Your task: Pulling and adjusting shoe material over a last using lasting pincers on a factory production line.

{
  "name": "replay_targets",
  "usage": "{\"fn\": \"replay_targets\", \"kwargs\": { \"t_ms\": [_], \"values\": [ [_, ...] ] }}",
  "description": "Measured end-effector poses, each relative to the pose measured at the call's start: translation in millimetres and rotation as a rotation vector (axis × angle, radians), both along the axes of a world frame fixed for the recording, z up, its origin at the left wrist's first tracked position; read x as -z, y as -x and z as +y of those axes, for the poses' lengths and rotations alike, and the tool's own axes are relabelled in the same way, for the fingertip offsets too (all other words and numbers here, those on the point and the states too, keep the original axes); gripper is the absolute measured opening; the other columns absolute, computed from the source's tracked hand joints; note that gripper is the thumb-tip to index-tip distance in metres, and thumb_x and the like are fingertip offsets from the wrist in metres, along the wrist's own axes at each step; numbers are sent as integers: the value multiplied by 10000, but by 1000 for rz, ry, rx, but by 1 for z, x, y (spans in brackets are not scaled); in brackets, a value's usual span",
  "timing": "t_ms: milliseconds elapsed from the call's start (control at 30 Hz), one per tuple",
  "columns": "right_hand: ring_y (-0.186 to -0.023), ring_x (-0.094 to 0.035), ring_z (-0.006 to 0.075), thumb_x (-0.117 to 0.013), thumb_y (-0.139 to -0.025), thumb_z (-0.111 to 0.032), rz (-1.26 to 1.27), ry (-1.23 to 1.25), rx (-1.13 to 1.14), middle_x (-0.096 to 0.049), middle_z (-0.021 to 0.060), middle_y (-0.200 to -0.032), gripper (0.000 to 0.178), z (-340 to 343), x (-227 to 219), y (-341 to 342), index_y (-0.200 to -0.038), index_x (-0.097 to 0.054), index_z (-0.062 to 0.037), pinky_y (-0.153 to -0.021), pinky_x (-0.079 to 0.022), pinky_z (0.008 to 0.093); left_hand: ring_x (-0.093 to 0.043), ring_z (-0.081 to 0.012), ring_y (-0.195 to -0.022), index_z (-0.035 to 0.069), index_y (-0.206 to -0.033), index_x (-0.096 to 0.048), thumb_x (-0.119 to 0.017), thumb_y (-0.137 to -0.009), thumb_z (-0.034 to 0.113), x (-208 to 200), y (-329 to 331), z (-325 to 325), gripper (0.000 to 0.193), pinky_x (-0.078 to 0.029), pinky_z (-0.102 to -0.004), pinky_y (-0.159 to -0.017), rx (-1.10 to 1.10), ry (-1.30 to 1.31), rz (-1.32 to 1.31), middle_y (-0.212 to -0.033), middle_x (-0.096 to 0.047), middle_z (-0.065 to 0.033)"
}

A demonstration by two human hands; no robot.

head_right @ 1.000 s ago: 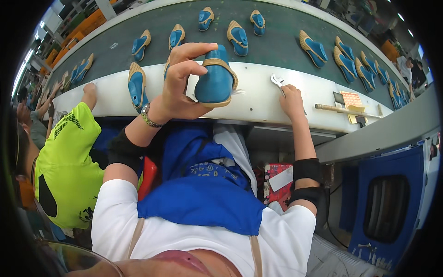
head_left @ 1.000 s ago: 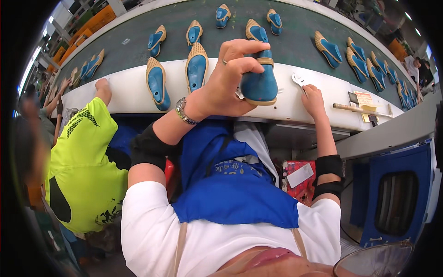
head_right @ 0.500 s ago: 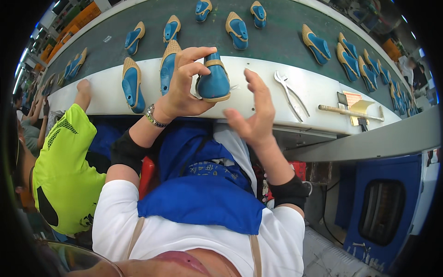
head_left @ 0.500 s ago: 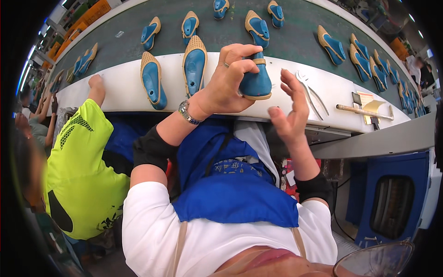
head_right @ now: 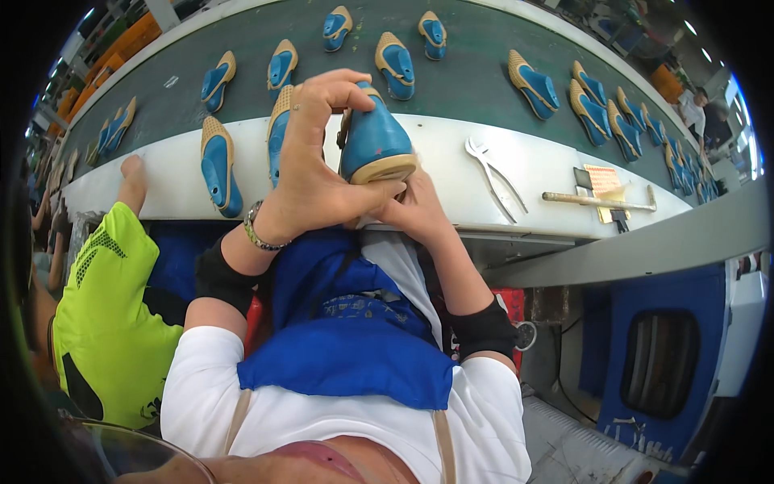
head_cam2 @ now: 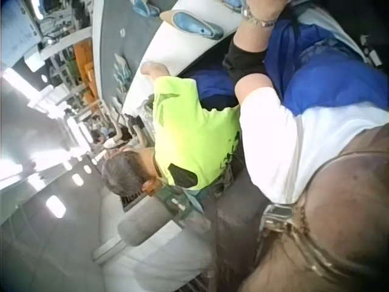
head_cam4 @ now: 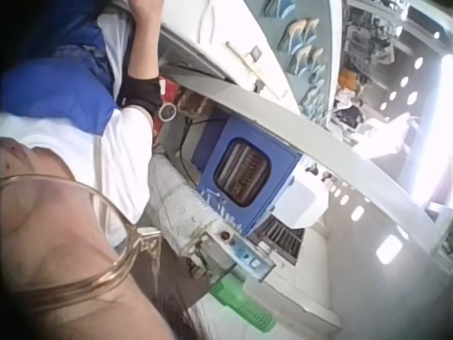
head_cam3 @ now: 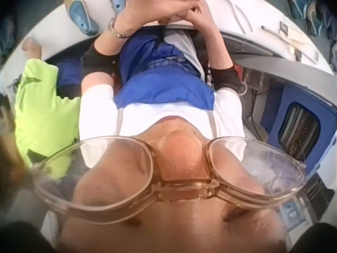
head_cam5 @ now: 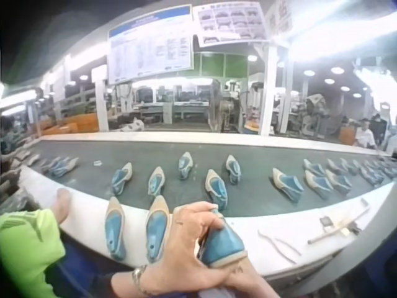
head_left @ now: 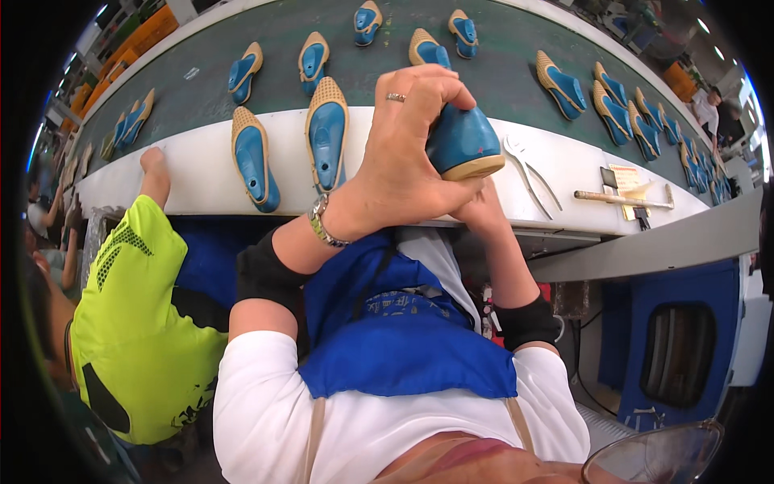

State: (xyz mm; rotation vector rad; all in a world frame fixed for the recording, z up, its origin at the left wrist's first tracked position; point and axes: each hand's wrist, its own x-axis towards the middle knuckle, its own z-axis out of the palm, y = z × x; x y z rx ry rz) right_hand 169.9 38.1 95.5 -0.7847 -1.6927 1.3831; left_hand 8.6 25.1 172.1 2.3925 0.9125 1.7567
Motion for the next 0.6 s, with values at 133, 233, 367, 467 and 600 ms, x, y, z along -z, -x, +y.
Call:
{"fn": "replay_targets", "kwargs": {
  "t_ms": [133, 233, 367, 467, 600],
  "values": [
    [-1008, -548, 154, -754, -686, -492, 350, 207, -79, -559, 67, -1086, 763, -21, 30, 9, -1191, -483, 10, -866, -455, 311, -437, -242, -976, 48, -1114, -514, -742, -563, 223, 20, -8, -1, 621, -382, -336, -897, -76, 207, 8, -1095, -467, -123],
    [-1014, -543, 151, -762, -677, -500, 413, 297, -12, -546, 66, -1102, 805, -45, 41, 13, -1215, -461, 19, -867, -451, 304, -425, -260, -980, 58, -1153, -509, -723, -588, 249, 48, -11, -8, 634, -365, -359, -918, -85, 279, 120, -1114, -443, -134],
    [-1005, -548, 144, -758, -673, -485, 394, 454, -39, -553, 66, -1091, 791, -57, 78, 11, -1205, -469, 24, -865, -453, 302, -397, -305, -1114, 59, -1228, -468, -722, -651, 322, 83, -1, -10, 683, -319, -401, -989, 72, 419, 18, -1149, -430, -161],
    [-921, -588, 146, -733, -678, -464, 330, 468, -40, -594, 66, -1029, 724, -59, 106, 0, -1158, -514, 32, -800, -486, 302, -380, -313, -1179, 56, -1220, -462, -714, -703, 393, 88, 21, 4, 667, -307, -413, -1008, 126, 444, 82, -1198, -423, -176],
    [-903, -645, 293, -754, -645, -579, 428, 523, 38, -613, 163, -1029, 875, -46, 84, 3, -1180, -473, 54, -734, -560, 393, -477, -294, -1135, -3, -1151, -515, -681, -728, 511, 38, 96, 88, 687, -354, -376, -986, -139, 412, -37, -1167, -524, -164]
  ]
}}
